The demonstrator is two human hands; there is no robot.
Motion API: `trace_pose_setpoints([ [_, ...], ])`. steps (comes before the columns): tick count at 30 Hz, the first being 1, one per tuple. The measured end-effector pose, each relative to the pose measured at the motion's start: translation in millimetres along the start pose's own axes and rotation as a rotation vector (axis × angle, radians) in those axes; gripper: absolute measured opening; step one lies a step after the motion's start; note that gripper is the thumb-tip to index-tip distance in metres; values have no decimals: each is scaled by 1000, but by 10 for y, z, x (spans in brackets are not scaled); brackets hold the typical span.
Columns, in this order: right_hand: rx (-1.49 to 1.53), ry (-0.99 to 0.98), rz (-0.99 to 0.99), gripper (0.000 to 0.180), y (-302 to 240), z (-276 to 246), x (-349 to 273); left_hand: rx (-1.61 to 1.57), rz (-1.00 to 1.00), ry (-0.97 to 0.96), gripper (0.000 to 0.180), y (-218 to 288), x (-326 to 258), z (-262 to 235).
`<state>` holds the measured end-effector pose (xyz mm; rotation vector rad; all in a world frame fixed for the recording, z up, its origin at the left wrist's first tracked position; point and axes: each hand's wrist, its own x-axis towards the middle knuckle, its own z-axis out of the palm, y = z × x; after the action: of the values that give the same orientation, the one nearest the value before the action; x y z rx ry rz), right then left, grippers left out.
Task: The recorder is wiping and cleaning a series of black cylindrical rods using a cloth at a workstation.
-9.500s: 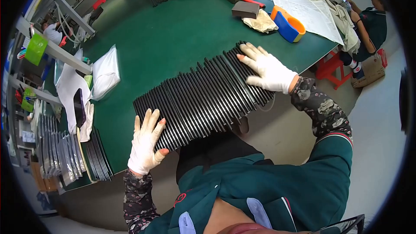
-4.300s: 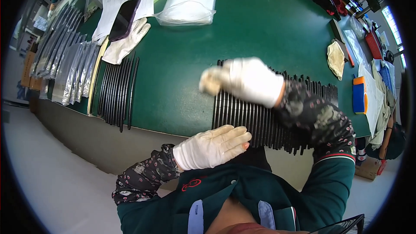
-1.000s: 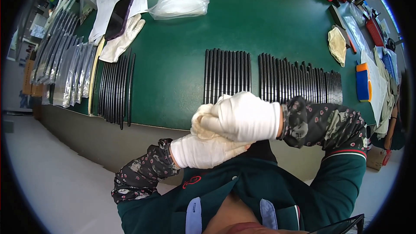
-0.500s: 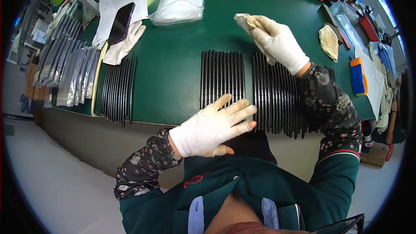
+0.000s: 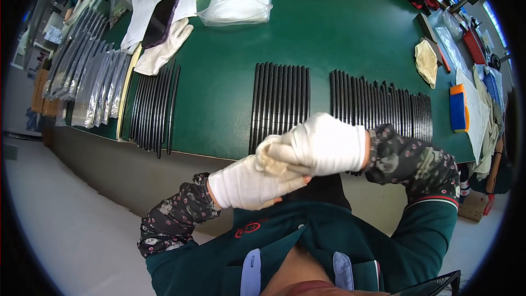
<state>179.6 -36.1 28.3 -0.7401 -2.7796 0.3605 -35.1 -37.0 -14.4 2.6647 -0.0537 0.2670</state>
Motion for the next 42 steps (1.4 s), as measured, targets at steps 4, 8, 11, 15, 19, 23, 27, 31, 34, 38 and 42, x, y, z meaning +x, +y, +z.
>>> trace_pose_setpoints([
  [4,516,466,49,15,1313,656,93,81,2,-136,67,52,244,-153],
  [8,87,-123,64,15,139,49,226,16,-54,-134,66,17,94,-122],
  [11,-11,185,56,19,450,29,209,-59,-30,-97,66,59,100,-64],
  [15,68,335,70,16,546,147,382,-22,-3,-83,66,0,112,-125],
  [19,-8,-174,110,16,84,-105,432,-39,-32,-16,64,63,50,-40],
  [23,55,294,80,18,629,113,371,-58,-14,-104,65,35,122,-127],
  [27,42,65,-73,15,253,117,317,-63,-17,-12,66,24,87,-60],
  [31,75,203,1,11,482,76,359,-58,-19,-66,67,46,117,-118],
  [34,131,190,14,10,486,107,359,-43,-25,-91,67,34,129,-131],
  [38,-45,125,-210,14,324,216,308,-23,-35,-91,63,46,121,-136],
  [42,-140,306,323,21,937,-56,327,18,-43,-137,63,89,161,-184],
])
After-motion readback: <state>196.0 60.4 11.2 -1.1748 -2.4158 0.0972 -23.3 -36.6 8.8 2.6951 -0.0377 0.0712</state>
